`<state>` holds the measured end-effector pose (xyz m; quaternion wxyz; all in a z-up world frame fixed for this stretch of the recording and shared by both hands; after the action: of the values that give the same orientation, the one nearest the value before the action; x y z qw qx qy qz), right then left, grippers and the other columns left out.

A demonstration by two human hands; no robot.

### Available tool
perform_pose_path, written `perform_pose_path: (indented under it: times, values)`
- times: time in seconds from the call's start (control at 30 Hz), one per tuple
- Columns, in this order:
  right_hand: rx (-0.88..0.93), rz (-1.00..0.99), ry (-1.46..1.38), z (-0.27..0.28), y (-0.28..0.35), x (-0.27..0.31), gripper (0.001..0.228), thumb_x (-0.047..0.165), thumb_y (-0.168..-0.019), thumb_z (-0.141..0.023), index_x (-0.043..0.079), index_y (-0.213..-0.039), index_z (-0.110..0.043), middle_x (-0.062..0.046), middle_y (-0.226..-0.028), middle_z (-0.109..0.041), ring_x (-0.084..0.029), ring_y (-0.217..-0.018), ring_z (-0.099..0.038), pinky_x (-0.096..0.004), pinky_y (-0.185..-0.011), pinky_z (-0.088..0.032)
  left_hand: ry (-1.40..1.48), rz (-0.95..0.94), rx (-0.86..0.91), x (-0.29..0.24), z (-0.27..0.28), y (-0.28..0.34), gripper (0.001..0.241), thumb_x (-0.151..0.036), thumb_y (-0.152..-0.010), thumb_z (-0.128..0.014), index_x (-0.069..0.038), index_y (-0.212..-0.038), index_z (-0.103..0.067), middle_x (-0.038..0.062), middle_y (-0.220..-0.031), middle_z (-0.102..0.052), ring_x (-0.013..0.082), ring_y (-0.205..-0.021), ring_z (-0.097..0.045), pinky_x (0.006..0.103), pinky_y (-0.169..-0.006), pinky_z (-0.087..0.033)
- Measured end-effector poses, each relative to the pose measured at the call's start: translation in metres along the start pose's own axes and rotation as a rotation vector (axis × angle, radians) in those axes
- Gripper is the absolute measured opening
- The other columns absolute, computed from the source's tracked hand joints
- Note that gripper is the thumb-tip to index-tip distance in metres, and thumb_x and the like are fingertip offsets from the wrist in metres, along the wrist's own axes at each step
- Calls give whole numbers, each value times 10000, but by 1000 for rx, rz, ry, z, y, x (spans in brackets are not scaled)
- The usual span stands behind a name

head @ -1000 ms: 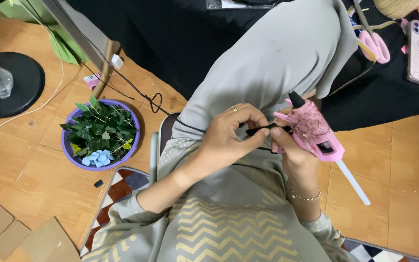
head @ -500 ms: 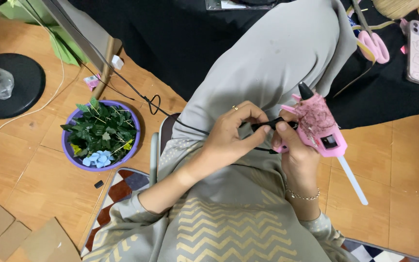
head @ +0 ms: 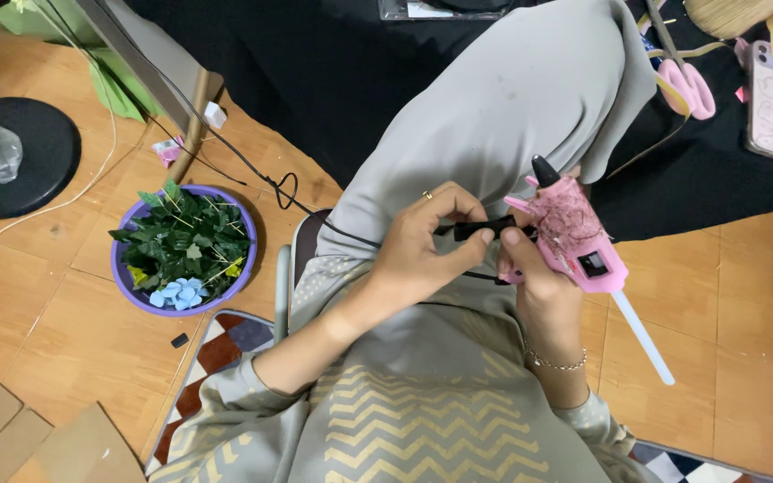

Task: The person uses a pink hot glue gun to apply adhesive to small black fabric pieces. They hold the fabric in their left hand and the glue gun in their right, repeatedly applying glue to the edges of the material while seated.

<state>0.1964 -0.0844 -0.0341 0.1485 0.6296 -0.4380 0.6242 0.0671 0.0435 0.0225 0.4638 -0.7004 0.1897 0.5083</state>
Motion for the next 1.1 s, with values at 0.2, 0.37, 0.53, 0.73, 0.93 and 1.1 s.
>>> perform_pose_path:
  times: [0.2,0.37,0.53,0.73,0.93,1.1]
  values:
    - [10,11,53,-41,2,54,106,18,-899,-714,-20,-952,-631,-94,-513,-546,-115,-397,-543,-178,-403,-399,-11,-18,-8,-5,1,0,66,-44,-899,-681,-98,-936,-672,39,-878,-642,187,-879,-666,330,-858,-516]
    - [10,-4,9,-41,0,54,162,55,-885,-729,-36,-992,-647,-100,-511,-546,-129,-400,-557,-180,-396,-404,-32,-42,-4,-8,3,0,57,-39,-898,-666,-83,-935,-664,59,-872,-638,209,-870,-665,335,-830,-513]
    - [26,9,-5,-44,-1,57,187,76,-887,-724,-41,-1014,-655,-82,-506,-544,-111,-403,-553,-157,-404,-404,-94,-80,-3,-11,1,0,79,-27,-877,-676,-83,-932,-675,68,-869,-652,257,-879,-687,339,-815,-528]
    - [2,58,-21,-14,-2,27,181,40,-865,-754,-57,-984,-657,-107,-512,-534,-141,-379,-562,-184,-370,-423,-30,-32,19,-14,0,-1,57,-55,-893,-700,-80,-944,-686,63,-882,-667,224,-892,-680,335,-848,-534]
    - [-167,56,-151,4,-2,18,172,42,-895,-732,-13,-1009,-616,-143,-835,-597,-155,-407,-585,-239,-361,-487,10,-49,-1,-4,0,-1,25,-108,-951,-686,-88,-959,-674,50,-865,-634,181,-847,-661,332,-839,-518]
    - [-165,18,-209,-26,-5,56,206,142,-936,-706,-16,-1014,-598,-91,-738,-566,-152,-389,-573,-251,-347,-507,-3,-56,-14,-6,5,-4,39,-122,-970,-680,-86,-983,-688,60,-867,-642,190,-846,-676,330,-841,-523]
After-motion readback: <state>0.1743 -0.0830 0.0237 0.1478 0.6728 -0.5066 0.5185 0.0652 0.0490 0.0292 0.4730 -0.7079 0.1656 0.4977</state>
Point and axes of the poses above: each hand's wrist, its own y-axis away from the middle knuckle, its own z-axis out of the back of the hand, x = y × z, the point moved 8 cm from there along -y, towards the middle knuckle
